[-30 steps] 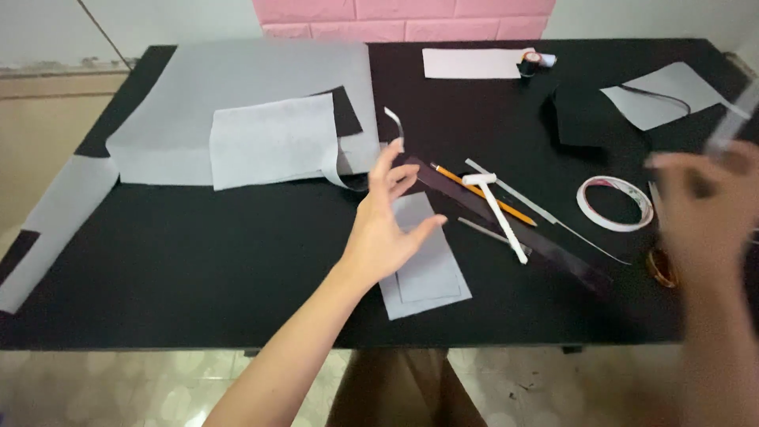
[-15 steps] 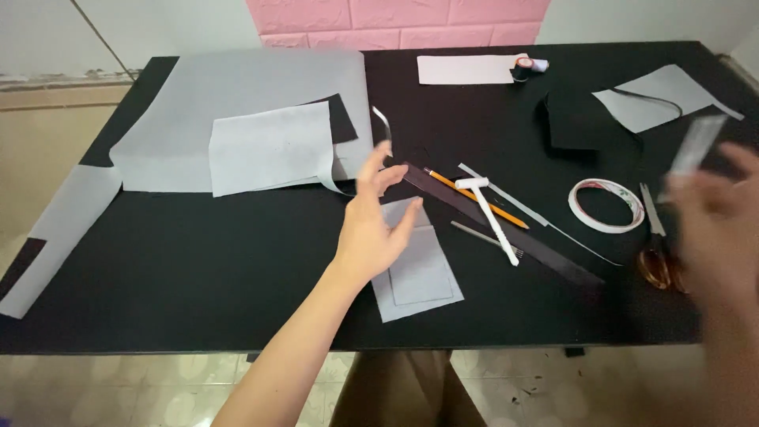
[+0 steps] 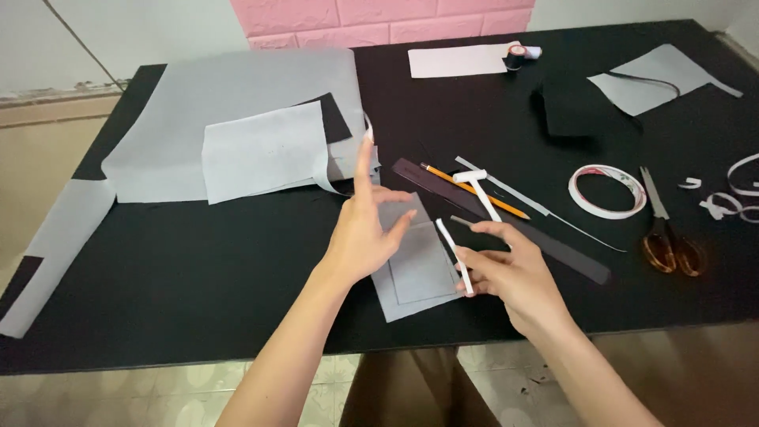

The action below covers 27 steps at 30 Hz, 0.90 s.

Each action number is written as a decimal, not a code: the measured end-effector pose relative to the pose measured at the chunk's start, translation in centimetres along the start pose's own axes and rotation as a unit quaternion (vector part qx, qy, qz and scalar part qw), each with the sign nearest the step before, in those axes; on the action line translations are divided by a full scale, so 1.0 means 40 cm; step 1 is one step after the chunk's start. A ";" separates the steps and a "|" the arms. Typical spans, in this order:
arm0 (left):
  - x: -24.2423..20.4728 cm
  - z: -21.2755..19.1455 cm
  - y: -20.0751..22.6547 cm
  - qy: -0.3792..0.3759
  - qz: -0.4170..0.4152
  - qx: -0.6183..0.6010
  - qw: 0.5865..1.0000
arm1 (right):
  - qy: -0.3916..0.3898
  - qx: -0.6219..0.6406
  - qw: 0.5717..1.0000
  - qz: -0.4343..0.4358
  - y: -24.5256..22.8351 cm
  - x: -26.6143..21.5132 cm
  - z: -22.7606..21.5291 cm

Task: Measuring and marking leather material with a ruler and pencil, followed by applying double-sided tape to the edges of the pieces.

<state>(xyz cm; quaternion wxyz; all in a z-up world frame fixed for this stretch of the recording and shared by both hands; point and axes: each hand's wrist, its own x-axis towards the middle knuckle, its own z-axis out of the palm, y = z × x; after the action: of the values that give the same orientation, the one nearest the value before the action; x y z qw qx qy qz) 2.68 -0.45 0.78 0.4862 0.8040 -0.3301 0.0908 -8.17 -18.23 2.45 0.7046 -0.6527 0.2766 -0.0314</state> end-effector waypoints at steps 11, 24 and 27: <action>0.005 0.001 0.020 -0.068 -0.062 -0.010 0.996 | 0.021 -0.048 0.997 0.056 -0.039 0.008 0.049; 0.021 0.013 0.034 -0.125 -0.078 -0.114 0.983 | -0.003 0.062 0.998 -0.027 0.027 0.037 0.027; 0.019 0.016 0.045 -0.140 -0.075 -0.083 0.984 | -0.015 0.138 0.989 -0.053 0.048 0.073 -0.004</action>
<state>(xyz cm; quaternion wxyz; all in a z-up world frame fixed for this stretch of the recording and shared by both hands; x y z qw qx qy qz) 2.05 -1.88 2.09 0.5054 0.7883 -0.3400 -0.0868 -6.39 -19.26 -0.37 0.7892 -0.5635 0.2242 -0.0966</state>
